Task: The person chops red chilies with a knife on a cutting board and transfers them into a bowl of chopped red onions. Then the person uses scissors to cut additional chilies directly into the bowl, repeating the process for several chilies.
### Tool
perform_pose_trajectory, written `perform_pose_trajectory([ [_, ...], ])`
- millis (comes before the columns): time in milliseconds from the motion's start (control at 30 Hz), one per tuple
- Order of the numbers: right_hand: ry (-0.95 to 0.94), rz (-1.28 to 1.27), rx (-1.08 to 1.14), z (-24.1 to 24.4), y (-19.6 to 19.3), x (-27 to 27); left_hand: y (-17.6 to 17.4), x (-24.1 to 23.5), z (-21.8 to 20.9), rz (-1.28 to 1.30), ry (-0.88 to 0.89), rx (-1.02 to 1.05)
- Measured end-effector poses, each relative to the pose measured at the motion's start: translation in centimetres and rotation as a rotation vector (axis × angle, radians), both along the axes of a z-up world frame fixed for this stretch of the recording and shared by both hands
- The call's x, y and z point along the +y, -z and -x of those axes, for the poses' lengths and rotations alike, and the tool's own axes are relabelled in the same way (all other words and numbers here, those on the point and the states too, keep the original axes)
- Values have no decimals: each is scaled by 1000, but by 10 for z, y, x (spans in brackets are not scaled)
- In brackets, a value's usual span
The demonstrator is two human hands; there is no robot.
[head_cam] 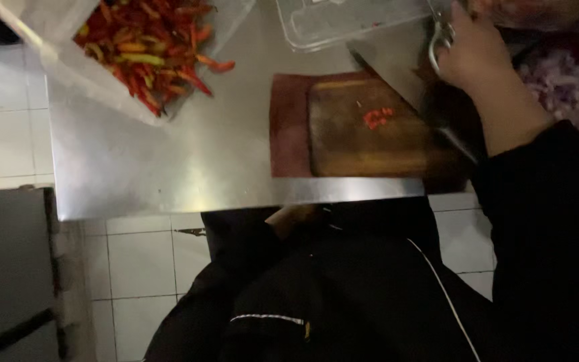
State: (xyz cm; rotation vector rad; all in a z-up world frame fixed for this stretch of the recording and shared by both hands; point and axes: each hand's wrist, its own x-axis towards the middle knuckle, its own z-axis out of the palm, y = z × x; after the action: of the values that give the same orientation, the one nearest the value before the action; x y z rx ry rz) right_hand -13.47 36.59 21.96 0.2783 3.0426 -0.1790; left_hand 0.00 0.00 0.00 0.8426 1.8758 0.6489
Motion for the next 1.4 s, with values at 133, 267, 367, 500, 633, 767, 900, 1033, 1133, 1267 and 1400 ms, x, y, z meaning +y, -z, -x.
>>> perform_pose_trajectory([
  [133, -142, -89, 280, -28, -17, -5, 36, 23, -4, 272, 251, 440],
  [267, 24, 85, -97, -71, -44, -32, 64, 17, -9, 254, 275, 413],
  [367, 61, 134, -401, -92, -56, -49, 75, -6, -10, 243, 175, 189],
  [500, 227, 73, -529, -98, -60, -47, 60, -19, 48, 268, 75, 65],
  [633, 252, 248, -520, -97, -56, -40, 23, -9, 84, 263, -76, -14],
  [767, 234, 234, -526, -96, -60, -45, -11, 2, 89, 257, -219, -48],
  [900, 261, 222, -551, -110, -47, -41, 4, 6, 86, 250, -349, -19],
  [1033, -10, 224, -26, -147, -11, -33, 40, 0, 16, 252, -444, -36],
  [1133, -83, 196, 109, -165, -10, -31, 23, -8, -25, 214, -508, -62],
  [1267, -29, 304, 19, -175, -22, -17, -54, -43, -7, 63, -509, -89],
  [1400, -26, 375, 50, -195, -20, -12, -172, -77, 1, 82, -268, -167],
])
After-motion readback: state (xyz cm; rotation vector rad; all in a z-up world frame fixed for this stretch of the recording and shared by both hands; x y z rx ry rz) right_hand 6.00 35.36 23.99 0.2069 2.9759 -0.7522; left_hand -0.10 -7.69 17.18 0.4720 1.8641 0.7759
